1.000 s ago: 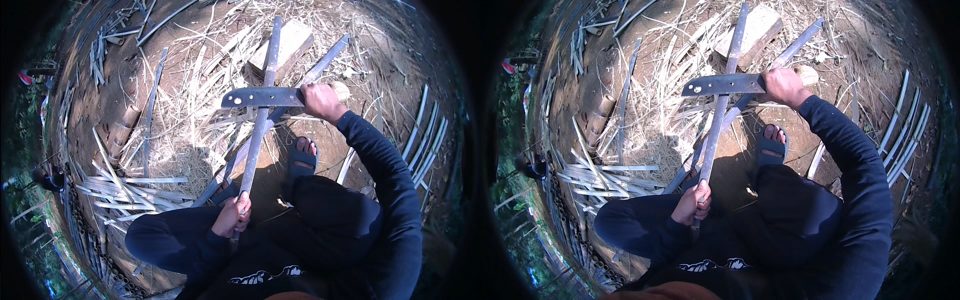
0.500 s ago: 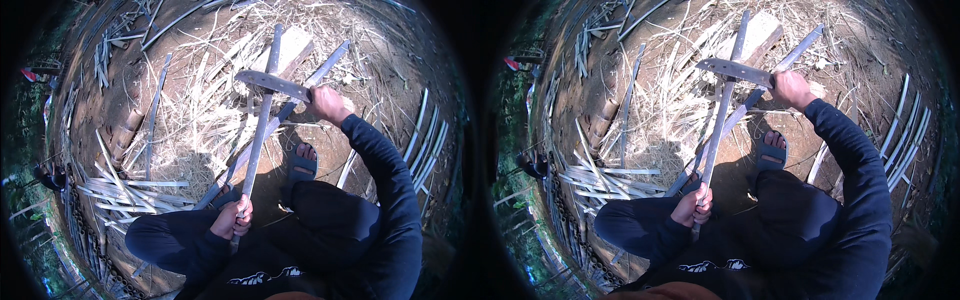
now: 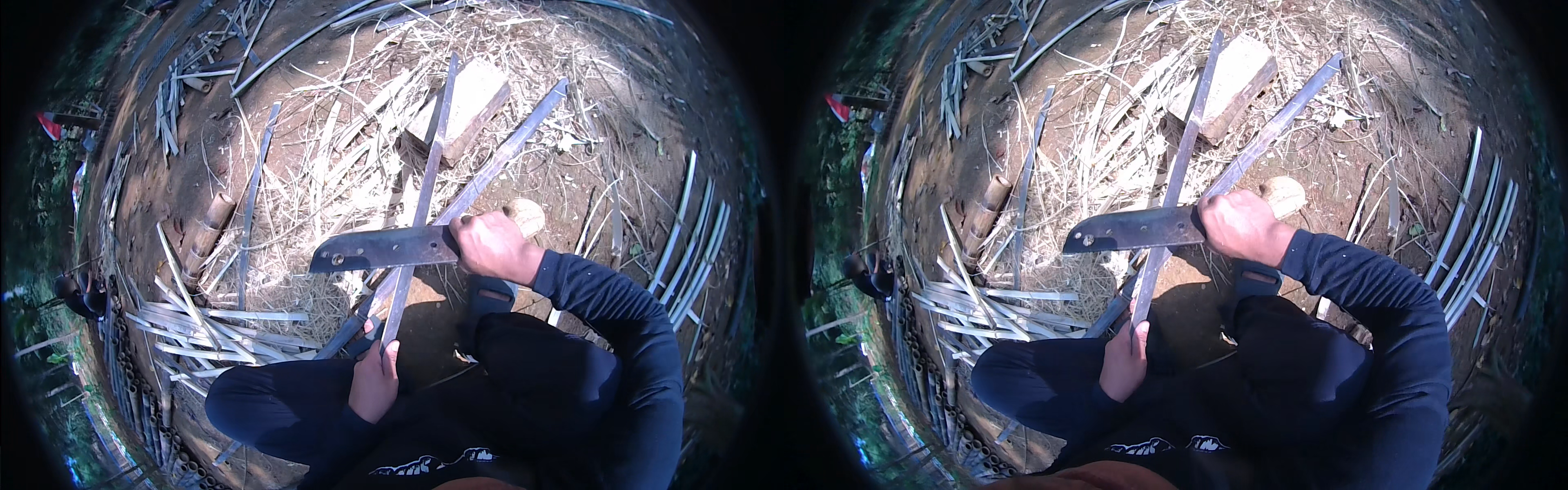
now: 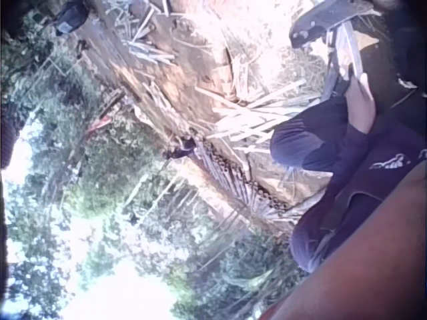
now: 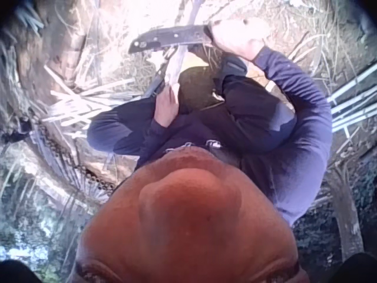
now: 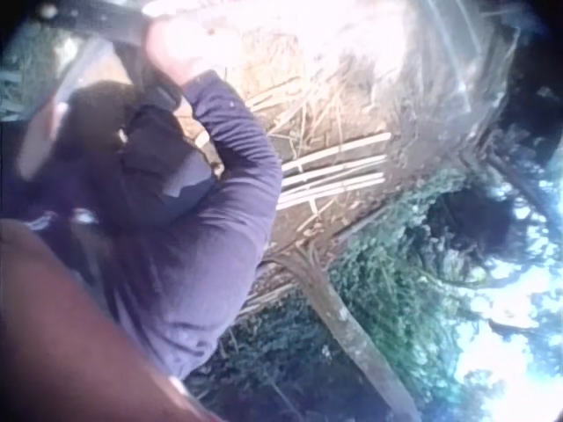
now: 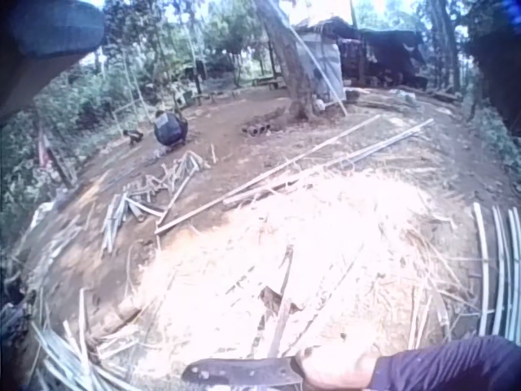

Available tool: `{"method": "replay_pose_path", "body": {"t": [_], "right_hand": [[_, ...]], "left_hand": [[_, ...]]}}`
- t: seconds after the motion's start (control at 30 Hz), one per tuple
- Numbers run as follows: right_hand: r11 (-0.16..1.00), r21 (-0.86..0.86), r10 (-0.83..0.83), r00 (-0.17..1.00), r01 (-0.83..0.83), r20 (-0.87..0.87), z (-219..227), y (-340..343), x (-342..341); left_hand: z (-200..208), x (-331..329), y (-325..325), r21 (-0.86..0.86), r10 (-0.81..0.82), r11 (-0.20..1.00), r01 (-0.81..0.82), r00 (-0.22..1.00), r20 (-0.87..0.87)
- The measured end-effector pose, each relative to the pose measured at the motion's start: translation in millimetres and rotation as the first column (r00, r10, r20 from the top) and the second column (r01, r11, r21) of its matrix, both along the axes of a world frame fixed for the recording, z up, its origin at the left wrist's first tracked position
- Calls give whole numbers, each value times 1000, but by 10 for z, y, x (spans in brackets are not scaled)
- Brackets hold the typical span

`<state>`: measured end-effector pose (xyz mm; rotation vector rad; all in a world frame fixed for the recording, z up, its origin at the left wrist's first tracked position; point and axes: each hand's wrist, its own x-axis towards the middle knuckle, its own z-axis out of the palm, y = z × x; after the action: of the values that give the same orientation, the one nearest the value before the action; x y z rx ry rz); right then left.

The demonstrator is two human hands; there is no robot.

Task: The person shaves a piece of bamboo with a machete, smoothing its surface and edges while holding it by hand.

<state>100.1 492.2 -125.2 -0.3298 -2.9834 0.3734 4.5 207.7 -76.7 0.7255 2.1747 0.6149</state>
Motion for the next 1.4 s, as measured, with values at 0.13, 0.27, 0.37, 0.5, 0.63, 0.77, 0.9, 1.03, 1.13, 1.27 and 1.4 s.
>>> {"method": "replay_pose_path", "body": {"t": [0.13, 0.27, 0.37, 0.5, 0.63, 0.77, 0.9, 1.03, 1.13, 1.27, 1.4], "right_hand": [[993, 59, 105, 994, -106, 26, 64, -114, -28], [952, -2, -298, 930, 305, 214, -31, 746, -49], [924, 31, -380, 902, 382, 203, -181, 1133, -3], [980, 15, -195, 948, 198, 251, -37, 757, -138], [951, 108, -308, 926, 291, 220, -100, 1181, -98], [859, 130, -508, 858, 496, 83, -403, 1849, 0], [953, 80, -303, 933, 293, 195, -261, 1317, -199], [889, 171, -448, 883, 424, 138, -300, 1890, -267], [845, 190, -524, 844, 500, 113, -447, 2396, -172], [879, 48, -475, 857, 475, 202, -207, 1662, -222], [967, -43, -235, 944, 251, 230, -41, 814, -218]], "left_hand": [[171, 81, -109, -147, 8, 989, -13, 1000, -30], [205, 149, -386, -129, 6, 992, -12, 999, -44], [201, 129, -288, -109, 15, 994, -14, 1000, 5], [144, 121, -450, -77, 34, 996, -36, 999, -26], [253, 143, -526, -111, 53, 993, -48, 998, 46], [296, 81, -548, -153, 35, 988, -26, 998, 59], [328, 97, -616, -172, 66, 983, -56, 996, 54], [471, 107, -655, -201, 63, 979, -41, 992, 105], [438, 100, -777, -183, 26, 983, -12, 997, 76], [402, 122, -871, -172, 31, 985, -24, 999, 38], [397, 158, -869, -187, 30, 982, -24, 999, 32]]}}
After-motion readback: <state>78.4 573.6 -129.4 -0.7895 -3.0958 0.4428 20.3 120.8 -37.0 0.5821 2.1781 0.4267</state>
